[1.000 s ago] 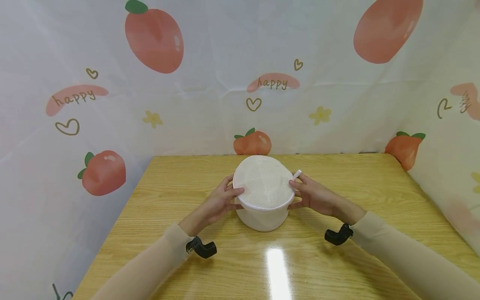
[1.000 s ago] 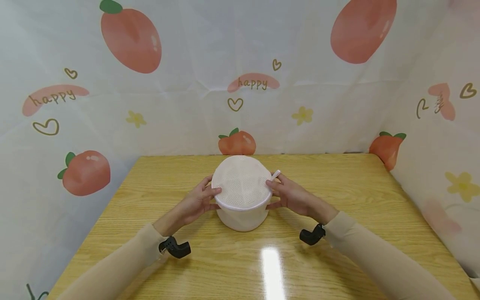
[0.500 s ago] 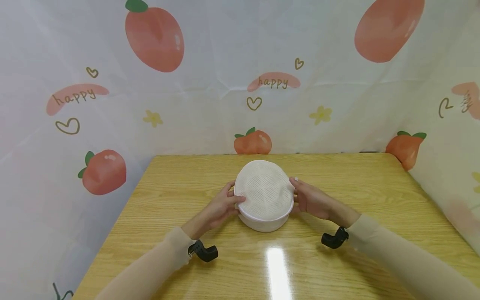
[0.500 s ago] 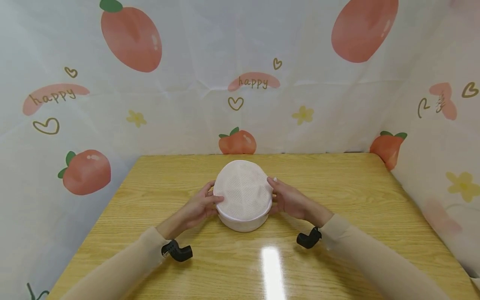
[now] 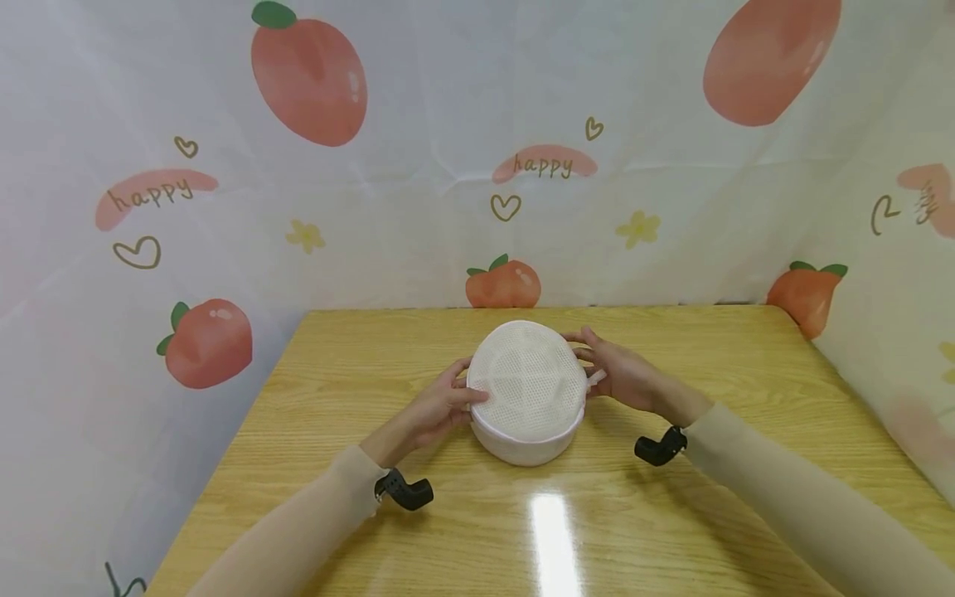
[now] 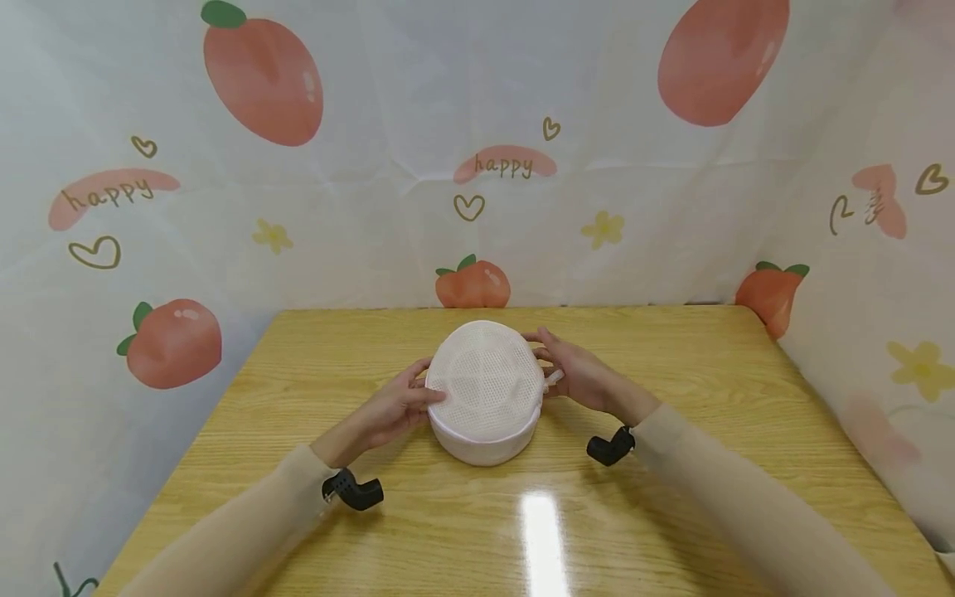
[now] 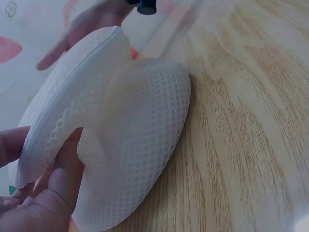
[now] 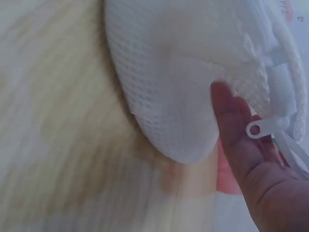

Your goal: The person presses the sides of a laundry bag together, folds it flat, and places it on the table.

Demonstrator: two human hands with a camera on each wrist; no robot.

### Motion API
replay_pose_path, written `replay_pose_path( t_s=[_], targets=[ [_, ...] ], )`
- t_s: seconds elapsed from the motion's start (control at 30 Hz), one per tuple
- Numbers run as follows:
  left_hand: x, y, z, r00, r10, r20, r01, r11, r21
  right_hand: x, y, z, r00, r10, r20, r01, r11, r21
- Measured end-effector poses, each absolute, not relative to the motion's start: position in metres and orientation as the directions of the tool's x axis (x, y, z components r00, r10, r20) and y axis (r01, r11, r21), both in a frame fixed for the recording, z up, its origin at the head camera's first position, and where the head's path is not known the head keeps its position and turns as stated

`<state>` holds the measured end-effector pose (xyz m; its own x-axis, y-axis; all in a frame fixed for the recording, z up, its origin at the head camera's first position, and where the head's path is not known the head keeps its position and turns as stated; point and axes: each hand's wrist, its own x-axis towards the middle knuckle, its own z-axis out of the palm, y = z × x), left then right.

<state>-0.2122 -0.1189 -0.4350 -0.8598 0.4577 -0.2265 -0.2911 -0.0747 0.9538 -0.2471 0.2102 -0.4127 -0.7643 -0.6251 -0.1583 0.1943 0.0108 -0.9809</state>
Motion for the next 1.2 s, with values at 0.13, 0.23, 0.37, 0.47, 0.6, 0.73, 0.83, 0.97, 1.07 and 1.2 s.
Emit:
replay_pose_path(
  t_s=[0.13,0.23,0.37,0.47,0.6,0.73,0.83,0.97,1.07,1.2],
  targets=[
    [-0.212,-0.118,-0.433,-0.854,0.465,-0.231,-0.293,-0.064,0.954,-0.254,0.204,-0.41,-0.754,-0.632,-0.179,0.197,0.043,-0.98],
    [-0.213,-0.116,-0.433,-0.855,0.465,-0.229,-0.289,-0.063,0.955,-0.256,0.198,-0.414,-0.746,-0.636,-0.196,0.201,0.065,-0.977],
    [-0.213,-0.114,-0.433,-0.861,0.456,-0.225,-0.289,-0.077,0.954,-0.255,0.192,-0.418,-0.737,-0.641,-0.211,0.218,0.07,-0.973],
    [-0.213,-0.112,-0.433,-0.877,0.423,-0.23,-0.296,-0.097,0.95,-0.254,0.191,-0.419,-0.745,-0.633,-0.209,0.229,0.052,-0.972],
    [-0.213,-0.109,-0.433,-0.904,0.363,-0.228,-0.291,-0.129,0.948,-0.254,0.194,-0.419,-0.761,-0.617,-0.201,0.237,0.025,-0.971],
    [-0.214,-0.107,-0.433,-0.924,0.317,-0.212,-0.263,-0.13,0.956,-0.255,0.193,-0.418,-0.744,-0.643,-0.182,0.238,0.0,-0.971],
    [-0.214,-0.106,-0.433,-0.931,0.302,-0.205,-0.248,-0.111,0.962,-0.255,0.19,-0.419,-0.729,-0.66,-0.183,0.241,0.003,-0.971],
    [-0.215,-0.105,-0.433,-0.932,0.303,-0.198,-0.236,-0.092,0.967,-0.255,0.187,-0.422,-0.733,-0.649,-0.206,0.228,0.051,-0.972],
    [-0.214,-0.106,-0.434,-0.932,0.312,-0.187,-0.224,-0.087,0.971,-0.258,0.189,-0.422,-0.744,-0.636,-0.204,0.194,0.086,-0.977],
    [-0.214,-0.106,-0.435,-0.929,0.324,-0.177,-0.216,-0.087,0.973,-0.266,0.192,-0.42,-0.751,-0.628,-0.205,0.162,0.126,-0.979]
  ],
)
